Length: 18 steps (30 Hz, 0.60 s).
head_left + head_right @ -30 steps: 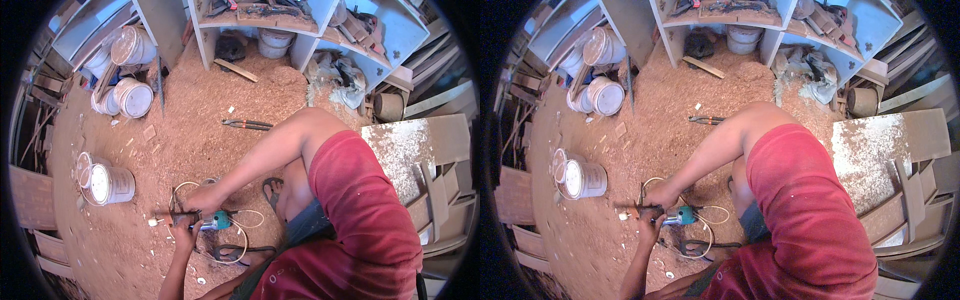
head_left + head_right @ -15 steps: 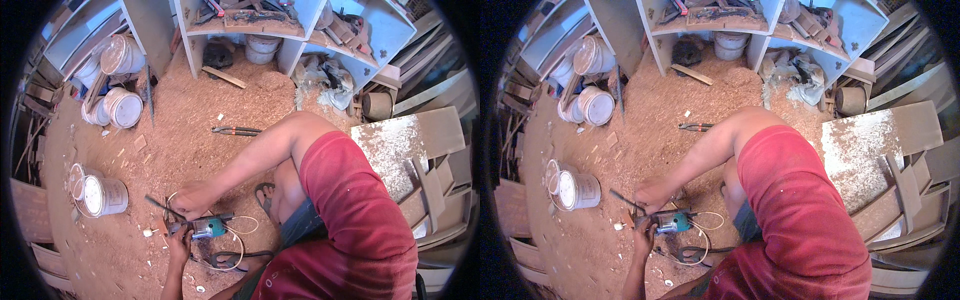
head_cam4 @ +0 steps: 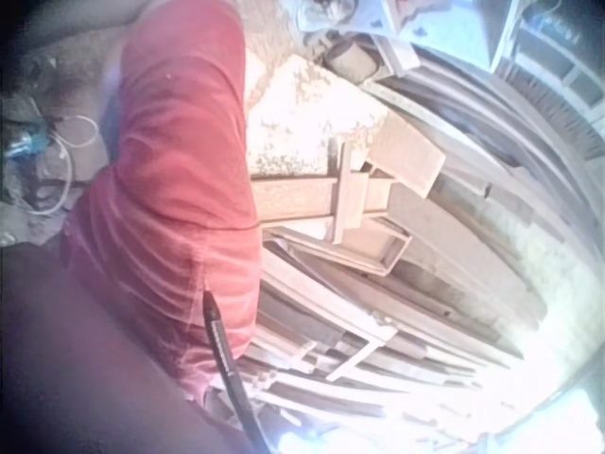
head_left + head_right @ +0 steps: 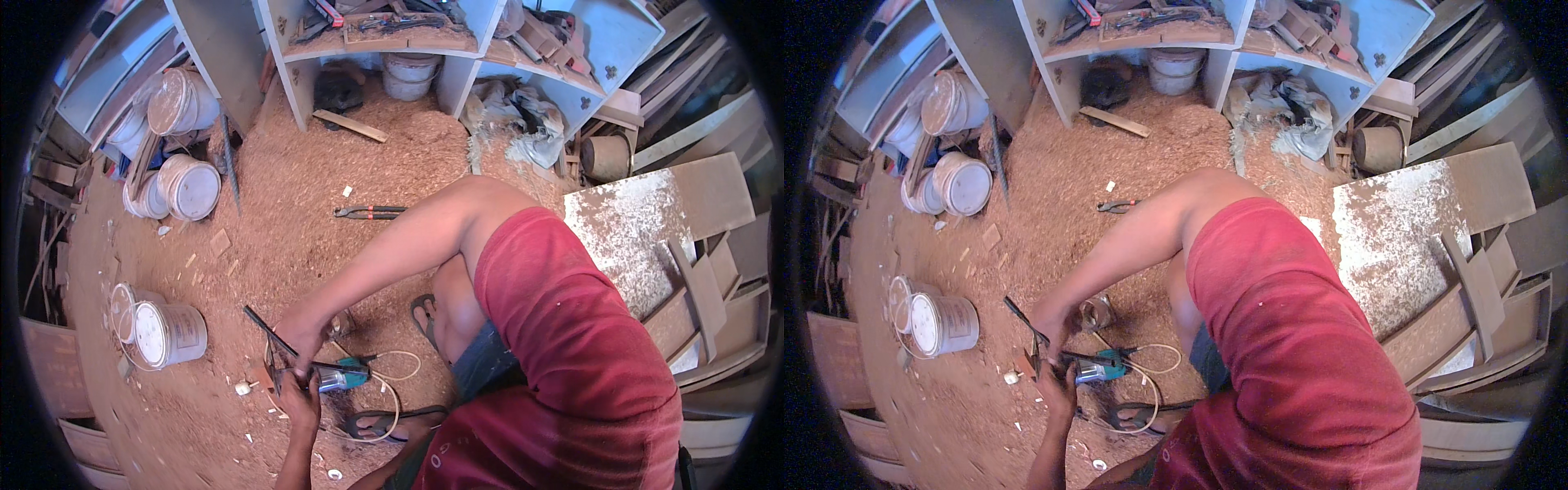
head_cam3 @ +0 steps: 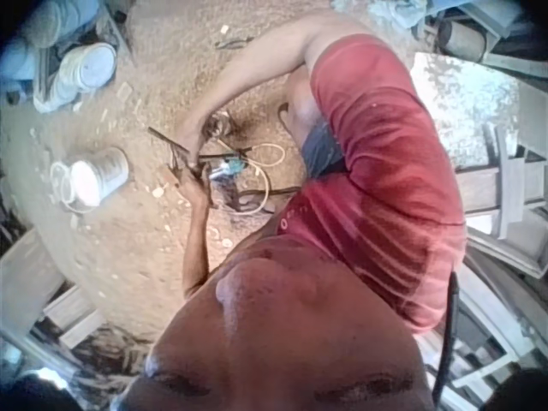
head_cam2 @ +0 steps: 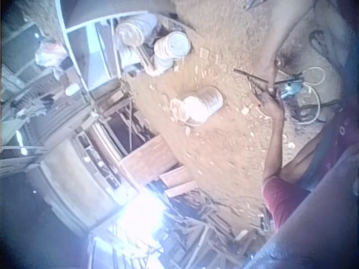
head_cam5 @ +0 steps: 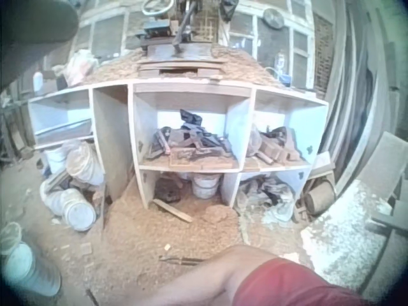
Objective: The person uses a router to shape the edges of long wooden boards and then sits down to adjust the router using a wrench.
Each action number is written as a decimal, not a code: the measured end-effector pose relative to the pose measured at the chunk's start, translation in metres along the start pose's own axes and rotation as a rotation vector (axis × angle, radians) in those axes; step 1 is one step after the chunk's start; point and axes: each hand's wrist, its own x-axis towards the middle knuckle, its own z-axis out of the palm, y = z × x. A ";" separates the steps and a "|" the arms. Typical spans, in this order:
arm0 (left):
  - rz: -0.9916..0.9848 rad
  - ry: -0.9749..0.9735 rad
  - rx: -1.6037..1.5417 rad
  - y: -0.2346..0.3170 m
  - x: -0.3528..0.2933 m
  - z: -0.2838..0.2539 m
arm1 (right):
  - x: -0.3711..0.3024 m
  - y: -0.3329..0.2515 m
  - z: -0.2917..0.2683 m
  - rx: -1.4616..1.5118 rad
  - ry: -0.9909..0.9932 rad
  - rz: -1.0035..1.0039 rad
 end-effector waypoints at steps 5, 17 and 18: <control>0.005 -0.011 -0.101 -0.008 -0.003 0.008 | 0.029 0.037 0.031 -0.232 0.233 -0.442; 0.117 -0.284 -0.149 -0.009 0.010 -0.017 | 0.023 0.043 0.023 -0.746 0.600 -0.800; 0.131 -0.239 -0.171 -0.016 0.007 -0.013 | 0.018 0.039 0.024 -0.664 0.598 -0.680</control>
